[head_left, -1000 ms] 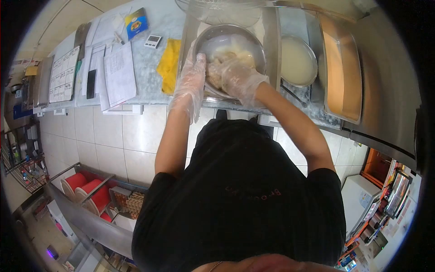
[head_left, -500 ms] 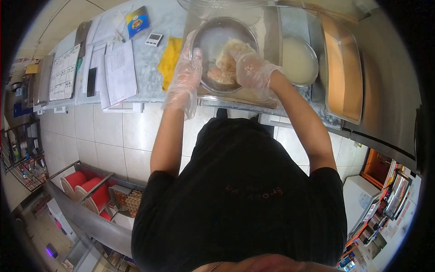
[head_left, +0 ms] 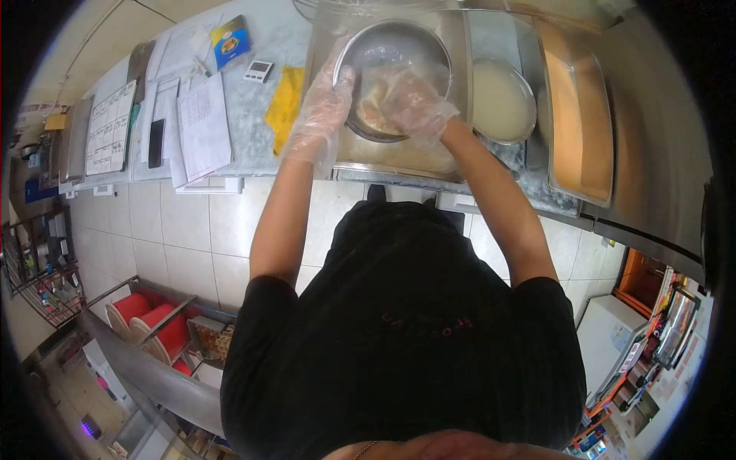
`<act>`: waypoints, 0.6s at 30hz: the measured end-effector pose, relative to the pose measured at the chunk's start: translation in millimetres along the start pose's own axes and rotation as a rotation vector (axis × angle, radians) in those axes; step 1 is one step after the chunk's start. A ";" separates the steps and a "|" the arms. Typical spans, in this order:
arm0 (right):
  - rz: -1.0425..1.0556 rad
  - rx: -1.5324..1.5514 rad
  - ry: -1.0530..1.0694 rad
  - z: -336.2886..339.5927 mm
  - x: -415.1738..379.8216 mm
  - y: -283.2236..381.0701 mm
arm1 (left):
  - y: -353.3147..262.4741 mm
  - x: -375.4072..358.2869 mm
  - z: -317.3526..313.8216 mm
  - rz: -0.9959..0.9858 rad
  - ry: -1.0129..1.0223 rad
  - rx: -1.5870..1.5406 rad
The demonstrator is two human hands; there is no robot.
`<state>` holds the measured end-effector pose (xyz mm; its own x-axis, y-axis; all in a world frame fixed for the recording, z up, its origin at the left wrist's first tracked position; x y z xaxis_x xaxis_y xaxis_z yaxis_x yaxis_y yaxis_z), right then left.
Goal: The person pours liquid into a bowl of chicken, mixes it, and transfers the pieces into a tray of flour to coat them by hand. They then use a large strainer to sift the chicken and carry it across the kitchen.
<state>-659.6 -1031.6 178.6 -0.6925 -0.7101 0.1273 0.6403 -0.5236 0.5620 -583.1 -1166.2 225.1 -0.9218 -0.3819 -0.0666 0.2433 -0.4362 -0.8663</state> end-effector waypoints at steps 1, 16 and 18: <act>0.000 -0.001 -0.004 8.3 -0.5 12.2 | -2.0 3.7 -2.2 -0.015 0.018 0.046; 0.487 -0.394 -0.201 -30.6 -57.4 -32.9 | -59.1 -15.8 -1.9 -0.842 0.061 0.210; 0.232 0.377 0.142 -66.5 -44.8 -63.8 | -63.5 -18.8 -2.4 -0.894 0.052 0.227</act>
<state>-647.4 -997.7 82.6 -0.4757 -0.8597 0.1863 0.5893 -0.1542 0.7931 -582.0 -1129.4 280.2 -0.8063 0.2091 0.5533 -0.5174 -0.7026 -0.4885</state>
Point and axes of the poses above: each hand's wrist, its own x-axis towards the middle knuckle, its own z-axis out of the back of the hand, y = z × x, the point moved 8 cm from there along x, towards the middle knuckle, and after that the axes turned 4 degrees about -z, right-handed, at the moved point
